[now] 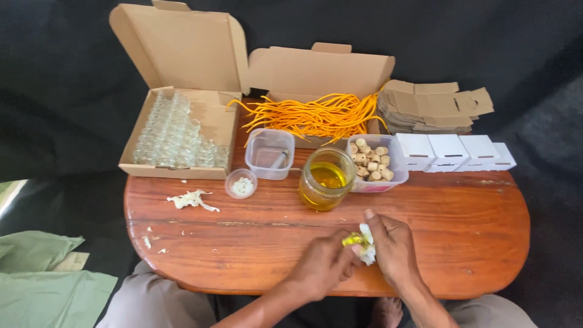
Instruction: Assembling perfume bottle components by wiping stoppers, applying liquid with a syringe, and threading cords through wooden caps.
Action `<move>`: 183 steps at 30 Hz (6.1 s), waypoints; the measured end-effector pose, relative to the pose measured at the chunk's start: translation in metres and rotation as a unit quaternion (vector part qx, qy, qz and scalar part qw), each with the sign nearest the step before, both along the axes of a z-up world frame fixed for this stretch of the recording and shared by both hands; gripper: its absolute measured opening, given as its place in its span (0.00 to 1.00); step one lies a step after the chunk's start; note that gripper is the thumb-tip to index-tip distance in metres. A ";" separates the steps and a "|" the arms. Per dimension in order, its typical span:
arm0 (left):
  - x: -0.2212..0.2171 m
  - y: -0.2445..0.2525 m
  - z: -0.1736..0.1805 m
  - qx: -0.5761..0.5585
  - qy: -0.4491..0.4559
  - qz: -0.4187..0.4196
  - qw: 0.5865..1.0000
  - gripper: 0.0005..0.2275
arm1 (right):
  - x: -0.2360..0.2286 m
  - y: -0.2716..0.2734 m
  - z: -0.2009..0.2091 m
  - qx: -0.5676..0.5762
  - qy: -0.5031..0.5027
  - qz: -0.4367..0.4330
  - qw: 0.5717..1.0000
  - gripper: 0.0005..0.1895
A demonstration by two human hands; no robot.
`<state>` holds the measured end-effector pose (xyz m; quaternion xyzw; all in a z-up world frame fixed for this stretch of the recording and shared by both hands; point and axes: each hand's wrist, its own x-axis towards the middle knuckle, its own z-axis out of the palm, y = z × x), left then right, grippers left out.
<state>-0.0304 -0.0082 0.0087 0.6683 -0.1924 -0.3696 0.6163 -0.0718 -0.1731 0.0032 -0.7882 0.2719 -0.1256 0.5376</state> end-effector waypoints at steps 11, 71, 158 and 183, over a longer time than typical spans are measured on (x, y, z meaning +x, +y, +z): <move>0.004 0.006 0.004 0.007 -0.225 -0.055 0.973 0.18 | -0.005 0.003 0.006 -0.249 -0.072 0.126 0.958 0.23; 0.015 -0.009 -0.030 -0.220 0.206 0.116 0.946 0.25 | -0.013 0.013 0.022 -0.293 -0.140 0.196 0.925 0.22; -0.008 0.003 -0.032 0.131 -0.391 -0.065 0.909 0.10 | 0.150 -0.034 0.094 -0.489 0.419 0.230 0.730 0.11; -0.002 0.001 -0.008 -0.178 0.120 0.124 0.969 0.14 | 0.032 -0.017 0.133 -0.293 0.017 0.344 0.892 0.17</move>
